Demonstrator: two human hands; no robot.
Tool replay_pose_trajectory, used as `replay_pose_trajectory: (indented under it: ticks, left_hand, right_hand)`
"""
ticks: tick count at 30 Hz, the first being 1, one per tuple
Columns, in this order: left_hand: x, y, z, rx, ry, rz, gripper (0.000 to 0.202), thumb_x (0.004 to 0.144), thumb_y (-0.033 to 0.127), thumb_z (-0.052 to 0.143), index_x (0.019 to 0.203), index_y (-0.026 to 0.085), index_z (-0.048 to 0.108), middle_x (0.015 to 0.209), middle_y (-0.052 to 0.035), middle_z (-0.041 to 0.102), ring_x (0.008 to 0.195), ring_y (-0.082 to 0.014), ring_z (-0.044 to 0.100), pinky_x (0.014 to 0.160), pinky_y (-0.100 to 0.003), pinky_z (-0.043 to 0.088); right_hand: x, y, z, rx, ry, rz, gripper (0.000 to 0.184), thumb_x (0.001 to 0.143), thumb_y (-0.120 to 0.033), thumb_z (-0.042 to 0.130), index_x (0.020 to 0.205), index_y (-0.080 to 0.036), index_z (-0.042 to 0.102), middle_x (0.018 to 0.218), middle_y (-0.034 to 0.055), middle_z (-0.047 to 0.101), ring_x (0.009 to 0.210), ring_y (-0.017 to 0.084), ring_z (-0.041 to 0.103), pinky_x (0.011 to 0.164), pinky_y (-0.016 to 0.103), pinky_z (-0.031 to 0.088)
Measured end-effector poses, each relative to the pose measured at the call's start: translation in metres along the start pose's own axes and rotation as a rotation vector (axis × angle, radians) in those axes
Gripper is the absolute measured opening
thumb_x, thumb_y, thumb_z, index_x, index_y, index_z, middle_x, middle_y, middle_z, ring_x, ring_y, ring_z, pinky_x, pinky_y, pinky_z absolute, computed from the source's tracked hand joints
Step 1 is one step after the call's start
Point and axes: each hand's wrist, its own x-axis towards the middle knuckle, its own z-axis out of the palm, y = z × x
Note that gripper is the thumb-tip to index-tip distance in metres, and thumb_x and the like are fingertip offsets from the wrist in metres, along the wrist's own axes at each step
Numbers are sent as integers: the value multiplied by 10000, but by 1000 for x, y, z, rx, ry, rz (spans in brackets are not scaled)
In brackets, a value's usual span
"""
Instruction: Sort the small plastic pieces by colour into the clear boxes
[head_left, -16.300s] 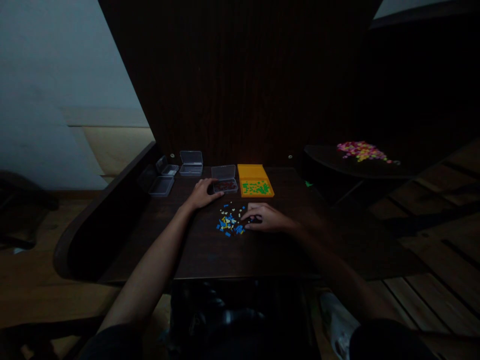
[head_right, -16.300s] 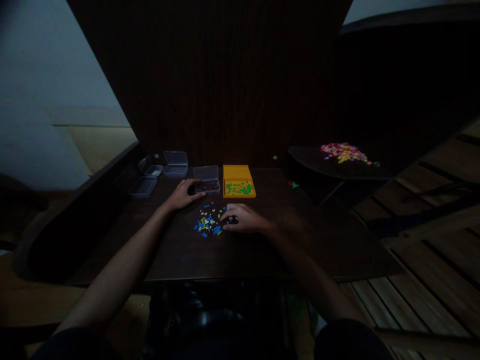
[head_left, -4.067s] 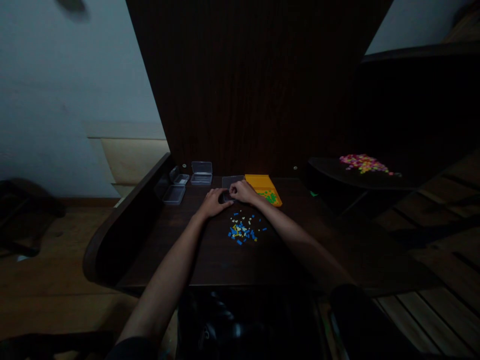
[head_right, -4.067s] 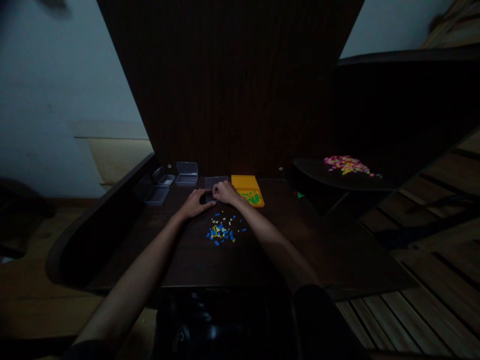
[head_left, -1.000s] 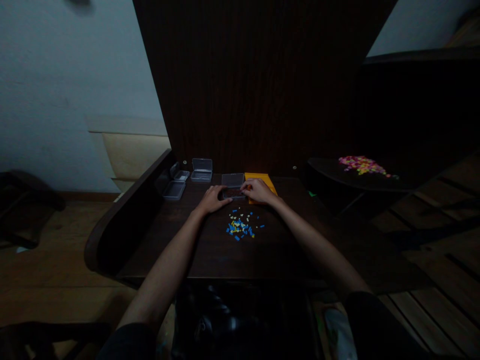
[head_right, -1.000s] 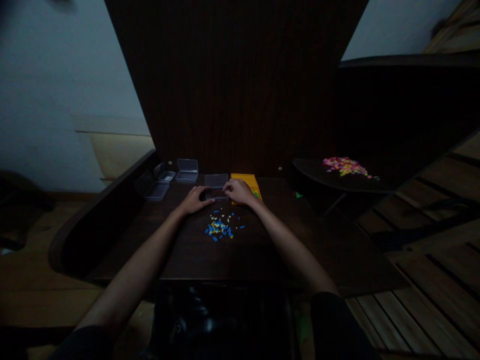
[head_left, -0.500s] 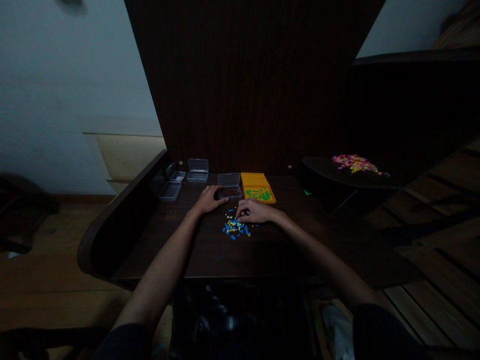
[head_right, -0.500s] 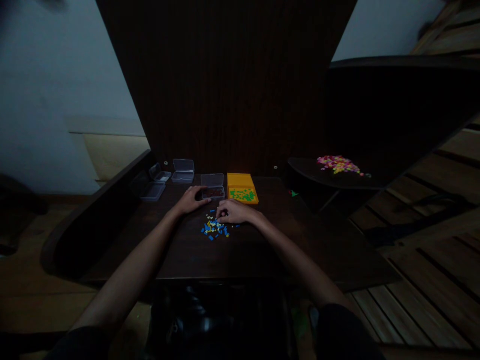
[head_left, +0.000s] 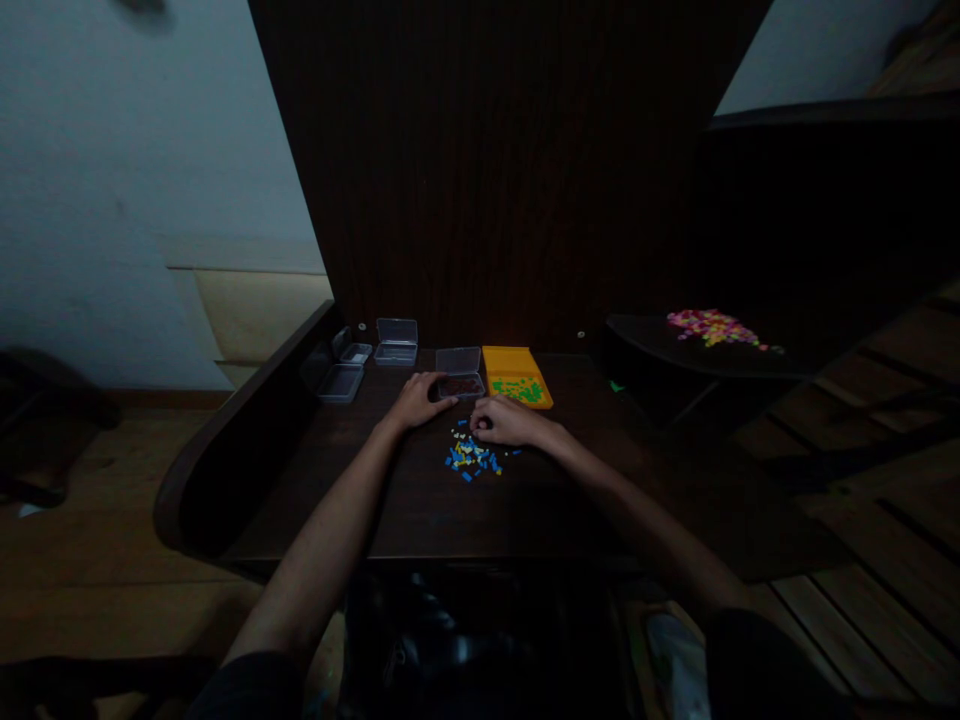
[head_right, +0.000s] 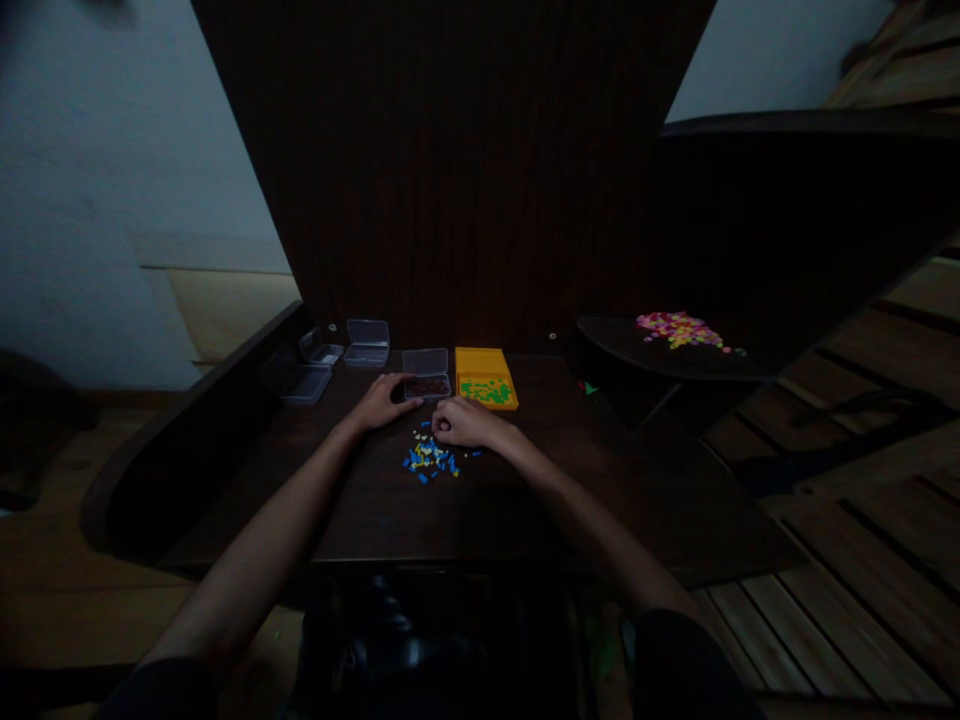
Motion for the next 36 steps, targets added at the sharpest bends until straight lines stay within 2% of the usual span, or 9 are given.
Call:
replay_pose_trajectory:
  ticks: [5,10,14,17,20,24,27,31,36]
  left_hand:
    - [1,-2,1,0,8,12,559,817,503,656,1266,186,557,1264,-98,594,1205,-290,515,1070,-437,390]
    - [0,-1,0,-17,-11,4,560,817,507,652,1270,191,557,1266,-94,594,1207,-295,509,1067,-443,390]
    - [0,1,-2,-20,-16,-4,567,813,511,658,1268,188,561,1269,-97,594,1196,-297,516,1057,-447,398]
    - [0,1,-2,-16,-16,-6,560,811,497,665,1269,192,563,1269,-96,596,1190,-300,521,1052,-449,403]
    - [0,0,-1,-14,-14,-4,553,812,495,666,1266,196,565,1258,-95,600,1182,-299,525,1046,-450,410]
    - [1,-3,1,-12,-11,4,562,811,506,666,1266,193,561,1258,-100,596,1192,-295,519,1055,-451,403]
    - [1,-3,1,-11,-13,-2,570,811,510,664,1272,192,555,1273,-101,587,1207,-295,509,1062,-454,396]
    - [0,-1,1,-18,-20,-21,582,810,515,662,1279,189,551,1284,-105,582,1227,-299,494,1068,-455,389]
    - [-1,-1,0,-13,-10,-26,584,809,526,660,1281,200,549,1290,-100,578,1222,-295,500,1068,-450,389]
  right_hand:
    - [3,-1,-2,2,-38,-15,94,792,-49,639,790,-135,676,770,7,593,668,127,502,601,219,311]
    - [17,17,-10,43,15,-48,117,808,-38,614,837,-138,667,778,2,593,672,124,510,614,208,332]
    - [35,35,-16,-6,144,82,96,848,-92,615,896,-136,685,834,26,626,735,146,542,639,213,346]
    - [45,44,-14,-68,148,184,104,873,-103,603,901,-131,699,872,50,646,773,163,564,643,220,349]
    - [48,49,-9,-90,128,222,134,902,-107,582,923,-132,712,902,63,657,801,175,581,659,224,362]
    - [38,47,-6,-54,206,169,146,906,-102,584,960,-133,717,948,69,656,846,175,583,709,228,384]
    - [20,37,-6,29,241,73,132,878,-89,605,932,-137,716,871,43,641,774,156,567,695,230,392]
    - [-10,13,-2,190,130,-91,106,829,-84,659,892,-146,717,759,3,593,675,131,536,635,218,390]
    - [-37,-12,9,223,13,-216,108,825,-128,723,929,-157,720,784,0,588,702,139,555,662,228,414]
